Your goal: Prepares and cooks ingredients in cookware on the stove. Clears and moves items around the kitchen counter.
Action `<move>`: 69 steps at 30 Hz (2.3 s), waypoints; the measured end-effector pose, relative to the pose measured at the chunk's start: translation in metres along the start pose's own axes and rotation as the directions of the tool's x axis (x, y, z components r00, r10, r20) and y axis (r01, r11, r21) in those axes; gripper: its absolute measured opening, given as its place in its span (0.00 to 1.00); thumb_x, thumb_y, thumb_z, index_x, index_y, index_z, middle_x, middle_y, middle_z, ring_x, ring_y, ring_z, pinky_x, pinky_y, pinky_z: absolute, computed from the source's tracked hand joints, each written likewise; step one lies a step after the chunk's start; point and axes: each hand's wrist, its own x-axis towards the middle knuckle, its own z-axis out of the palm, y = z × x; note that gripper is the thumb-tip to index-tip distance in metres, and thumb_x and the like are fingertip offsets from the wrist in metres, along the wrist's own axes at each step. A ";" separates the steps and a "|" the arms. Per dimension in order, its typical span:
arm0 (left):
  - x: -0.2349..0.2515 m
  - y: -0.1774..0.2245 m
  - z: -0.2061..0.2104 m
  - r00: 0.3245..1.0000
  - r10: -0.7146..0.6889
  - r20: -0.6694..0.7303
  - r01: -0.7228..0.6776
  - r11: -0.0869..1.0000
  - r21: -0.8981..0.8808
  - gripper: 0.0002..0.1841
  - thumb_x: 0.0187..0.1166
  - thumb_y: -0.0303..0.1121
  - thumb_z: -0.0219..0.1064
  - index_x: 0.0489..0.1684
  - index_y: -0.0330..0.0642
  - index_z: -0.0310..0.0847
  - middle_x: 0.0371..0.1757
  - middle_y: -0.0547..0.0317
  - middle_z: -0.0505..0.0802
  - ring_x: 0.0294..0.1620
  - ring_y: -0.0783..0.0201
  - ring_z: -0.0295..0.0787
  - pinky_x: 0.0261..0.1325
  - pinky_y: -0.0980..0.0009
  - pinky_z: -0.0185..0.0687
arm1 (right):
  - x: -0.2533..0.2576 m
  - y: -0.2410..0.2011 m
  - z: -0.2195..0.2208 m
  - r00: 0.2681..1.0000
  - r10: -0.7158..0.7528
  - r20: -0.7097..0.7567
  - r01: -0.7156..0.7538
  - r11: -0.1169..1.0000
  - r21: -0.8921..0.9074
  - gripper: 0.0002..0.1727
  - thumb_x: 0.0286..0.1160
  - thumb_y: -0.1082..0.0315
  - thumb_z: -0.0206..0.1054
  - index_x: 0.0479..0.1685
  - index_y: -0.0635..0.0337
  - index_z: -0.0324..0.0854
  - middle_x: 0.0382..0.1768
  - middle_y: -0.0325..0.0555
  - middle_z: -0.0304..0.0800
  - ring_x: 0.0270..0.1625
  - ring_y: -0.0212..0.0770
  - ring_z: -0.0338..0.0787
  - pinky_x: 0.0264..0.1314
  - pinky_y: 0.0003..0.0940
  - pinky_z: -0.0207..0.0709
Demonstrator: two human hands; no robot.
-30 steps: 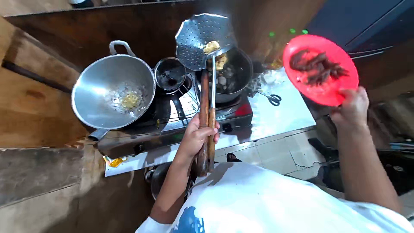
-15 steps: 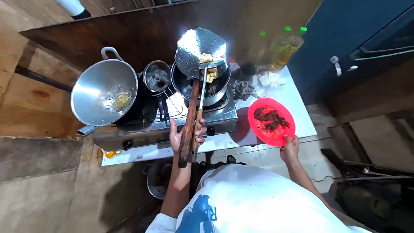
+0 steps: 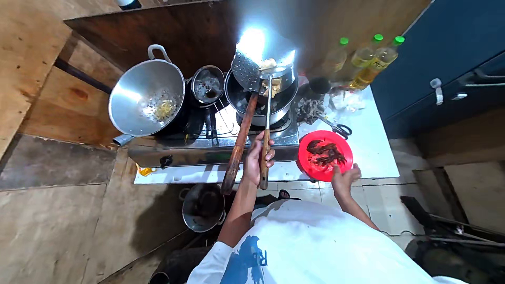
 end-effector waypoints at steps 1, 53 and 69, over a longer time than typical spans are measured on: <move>-0.001 -0.004 0.003 1.000 0.014 -0.021 -0.014 1.000 -0.004 0.23 0.93 0.33 0.34 0.80 0.49 0.65 0.44 0.56 0.87 0.19 0.74 0.79 0.18 0.84 0.76 | -0.009 -0.015 0.000 0.988 -0.090 0.126 0.081 0.994 0.070 0.43 0.78 0.68 0.66 0.88 0.79 0.47 0.83 0.82 0.54 0.84 0.71 0.63 0.84 0.58 0.63; 0.080 -0.224 -0.012 0.820 -0.517 -0.246 0.570 0.690 0.447 0.31 0.82 0.25 0.61 0.85 0.37 0.54 0.53 0.42 0.86 0.39 0.61 0.87 0.43 0.67 0.85 | -0.087 -0.014 -0.189 0.894 -0.312 0.322 0.297 0.950 0.096 0.29 0.71 0.66 0.59 0.73 0.63 0.57 0.43 0.29 0.84 0.34 0.22 0.85 0.34 0.21 0.82; 0.085 -0.253 -0.013 0.880 -0.386 -0.276 0.475 0.732 0.489 0.12 0.83 0.23 0.57 0.62 0.33 0.71 0.34 0.55 0.86 0.22 0.72 0.79 0.24 0.78 0.74 | -0.048 0.052 -0.233 0.868 0.074 0.491 0.378 0.542 -0.751 0.29 0.90 0.66 0.49 0.90 0.52 0.65 0.48 0.71 0.89 0.36 0.71 0.91 0.38 0.65 0.83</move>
